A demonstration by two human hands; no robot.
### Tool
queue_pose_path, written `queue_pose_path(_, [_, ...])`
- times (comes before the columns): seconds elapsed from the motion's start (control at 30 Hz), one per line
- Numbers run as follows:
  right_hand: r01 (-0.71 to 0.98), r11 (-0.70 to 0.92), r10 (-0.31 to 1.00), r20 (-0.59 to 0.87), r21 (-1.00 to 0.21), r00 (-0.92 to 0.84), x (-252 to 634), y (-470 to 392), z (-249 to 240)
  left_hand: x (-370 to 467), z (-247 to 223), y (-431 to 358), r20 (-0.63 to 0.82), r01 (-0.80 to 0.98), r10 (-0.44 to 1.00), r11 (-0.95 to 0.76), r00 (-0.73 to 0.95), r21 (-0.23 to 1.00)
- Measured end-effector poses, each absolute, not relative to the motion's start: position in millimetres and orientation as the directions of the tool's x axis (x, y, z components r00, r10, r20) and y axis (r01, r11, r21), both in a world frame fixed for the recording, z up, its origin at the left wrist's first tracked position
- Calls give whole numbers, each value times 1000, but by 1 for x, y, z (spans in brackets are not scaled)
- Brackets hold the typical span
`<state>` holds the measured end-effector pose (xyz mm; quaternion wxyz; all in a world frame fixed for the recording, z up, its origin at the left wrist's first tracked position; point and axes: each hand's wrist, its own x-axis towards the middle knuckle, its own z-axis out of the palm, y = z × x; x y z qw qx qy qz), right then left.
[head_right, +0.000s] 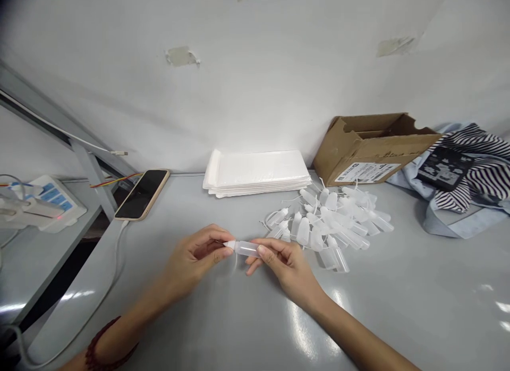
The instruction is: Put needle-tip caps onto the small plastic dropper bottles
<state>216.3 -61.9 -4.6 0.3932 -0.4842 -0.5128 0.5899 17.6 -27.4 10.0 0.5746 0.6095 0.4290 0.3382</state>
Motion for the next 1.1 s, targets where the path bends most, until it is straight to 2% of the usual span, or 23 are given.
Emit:
queue_pose_path(0.17, [-60, -244, 938, -220, -968, -269, 213, -64, -3, 17, 13, -27, -35, 115, 901, -17, 433, 993])
queue_pose_path(0.27, [-115, -284, 931, -245, -952, -270, 211, -66, -5, 17, 13, -28, -59, 123, 901, 7, 430, 992])
queue_pose_path(0.5, [-76, -188, 969, -172, -979, -176, 211, -67, -8, 18, 8, -27, -139, 158, 910, 82, 390, 984])
queue_pose_path(0.77, [-59, -178, 960, -160, -982, -229, 215, -67, -9, 17, 8, -26, -236, 179, 898, 180, 372, 967])
queue_pose_path(0.93, [14, -145, 969, -145, -989, -200, 213, -68, -8, 18, 8, -26, -200, 143, 892, 155, 405, 978])
queue_pose_path(1.1, [30, -189, 962, -191, -982, -198, 210, -70, -8, 21, 8, -28, -91, 124, 892, 40, 442, 991])
